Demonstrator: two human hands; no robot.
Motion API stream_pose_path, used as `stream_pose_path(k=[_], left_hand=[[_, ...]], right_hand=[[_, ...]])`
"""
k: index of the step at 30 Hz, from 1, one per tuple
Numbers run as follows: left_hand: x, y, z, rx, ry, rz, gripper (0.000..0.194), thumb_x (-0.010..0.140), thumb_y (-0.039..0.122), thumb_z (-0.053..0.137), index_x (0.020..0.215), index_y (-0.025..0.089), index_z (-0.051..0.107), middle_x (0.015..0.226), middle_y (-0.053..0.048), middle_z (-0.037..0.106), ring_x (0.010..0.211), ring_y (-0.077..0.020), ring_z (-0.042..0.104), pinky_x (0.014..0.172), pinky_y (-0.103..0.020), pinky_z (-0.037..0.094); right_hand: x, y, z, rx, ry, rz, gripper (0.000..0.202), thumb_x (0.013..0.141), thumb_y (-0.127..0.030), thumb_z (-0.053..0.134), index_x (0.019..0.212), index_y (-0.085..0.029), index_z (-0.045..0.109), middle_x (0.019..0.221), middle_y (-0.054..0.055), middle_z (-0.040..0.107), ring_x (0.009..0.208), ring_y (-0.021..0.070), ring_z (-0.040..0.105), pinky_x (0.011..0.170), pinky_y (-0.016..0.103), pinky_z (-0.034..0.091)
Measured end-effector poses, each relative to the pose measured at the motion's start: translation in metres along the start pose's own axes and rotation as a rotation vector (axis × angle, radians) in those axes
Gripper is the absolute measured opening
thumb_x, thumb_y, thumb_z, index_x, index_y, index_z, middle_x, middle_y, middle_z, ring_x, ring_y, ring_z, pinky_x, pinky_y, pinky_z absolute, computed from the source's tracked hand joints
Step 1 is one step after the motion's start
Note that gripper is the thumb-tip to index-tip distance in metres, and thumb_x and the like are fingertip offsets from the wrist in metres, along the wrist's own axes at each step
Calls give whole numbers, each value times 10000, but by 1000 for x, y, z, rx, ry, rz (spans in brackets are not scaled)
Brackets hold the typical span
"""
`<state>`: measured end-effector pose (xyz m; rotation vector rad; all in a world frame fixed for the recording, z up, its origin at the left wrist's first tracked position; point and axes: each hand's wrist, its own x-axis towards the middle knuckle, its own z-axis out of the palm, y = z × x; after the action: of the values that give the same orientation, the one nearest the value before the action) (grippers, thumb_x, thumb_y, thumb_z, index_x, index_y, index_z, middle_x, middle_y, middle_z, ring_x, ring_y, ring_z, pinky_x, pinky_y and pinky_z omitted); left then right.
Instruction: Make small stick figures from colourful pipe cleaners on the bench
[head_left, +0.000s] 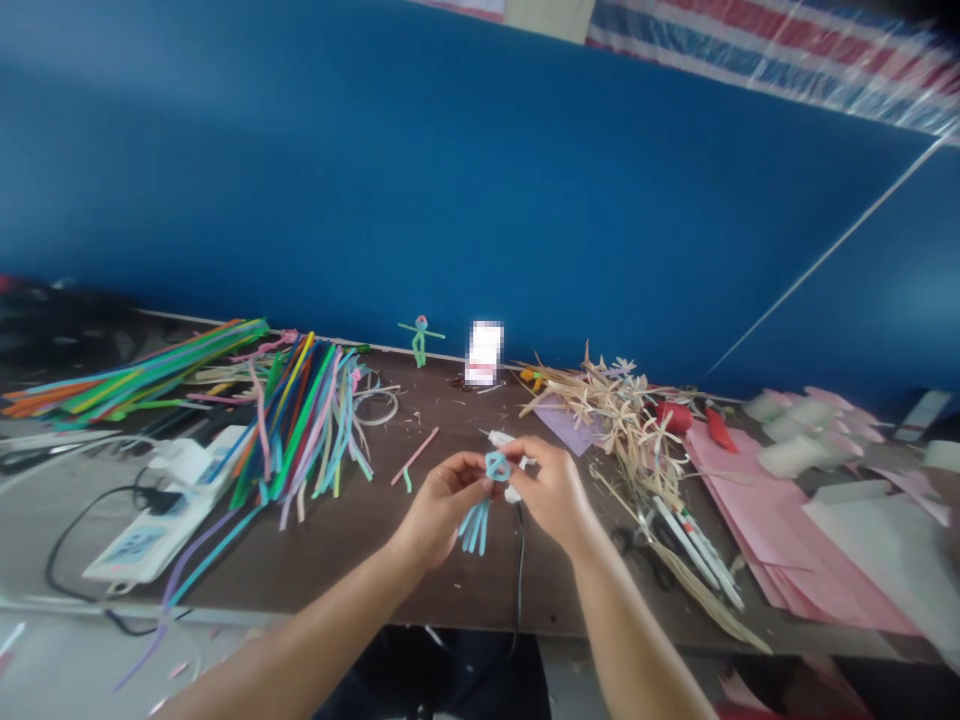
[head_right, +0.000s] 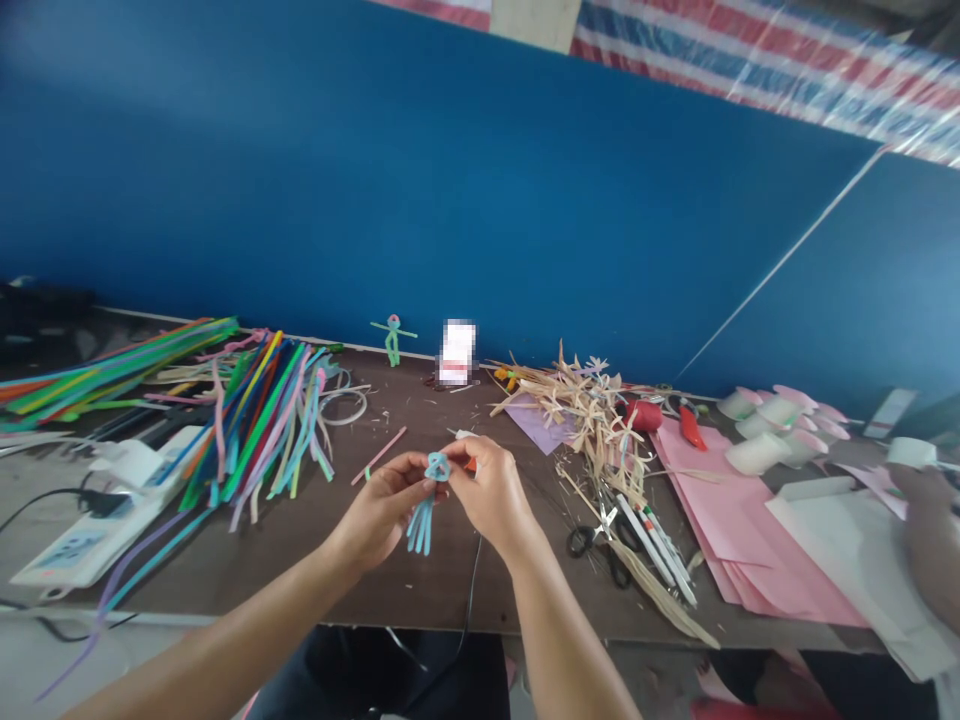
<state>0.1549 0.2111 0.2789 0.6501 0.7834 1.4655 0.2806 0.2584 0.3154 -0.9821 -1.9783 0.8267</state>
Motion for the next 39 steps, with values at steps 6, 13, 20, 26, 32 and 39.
stream_pose_path(k=[6,13,20,26,32,39], left_hand=[[1,-4,-4,73,-41,73,126,639,159,690,735,133,611,679,-17,627,662,-107,564,687,-224,420],[0,-1,-4,46,-54,43,139,621,169,703,728,127,625,669,-24,641,641,-115,562,677,-238,422],[-1,-1,-5,-60,-76,6,93,660,156,666,727,128,607,680,-22,621,660,-121,563,711,-256,415],[5,-3,-6,-163,-27,-9,122,736,242,596,684,136,565,646,-2,570,613,-97,526,656,-232,408],[8,6,-3,-181,-103,-43,103,689,214,610,652,138,549,625,-15,568,606,-117,521,643,-255,415],[8,8,-4,-146,-89,-38,71,602,135,614,640,142,554,584,4,569,556,-96,505,579,-212,379]], right_hand=[[-5,-3,3,65,56,31,101,706,-135,572,715,-191,656,666,-3,633,642,132,580,603,224,440],[-9,-5,1,-70,66,-170,150,729,-90,542,741,-203,639,720,16,624,705,149,556,680,268,429],[-7,-4,1,-90,41,-211,187,756,-88,526,785,-223,652,730,14,633,723,152,553,725,293,426],[-8,2,0,-67,43,-173,298,761,-90,499,1003,-227,607,838,27,627,805,154,558,749,286,437],[-5,-3,0,-59,41,-127,202,754,-137,542,920,-213,628,818,27,615,778,151,554,710,271,438],[-5,-10,6,-207,21,-235,134,759,-108,532,747,-205,623,691,6,616,736,163,525,729,309,380]])
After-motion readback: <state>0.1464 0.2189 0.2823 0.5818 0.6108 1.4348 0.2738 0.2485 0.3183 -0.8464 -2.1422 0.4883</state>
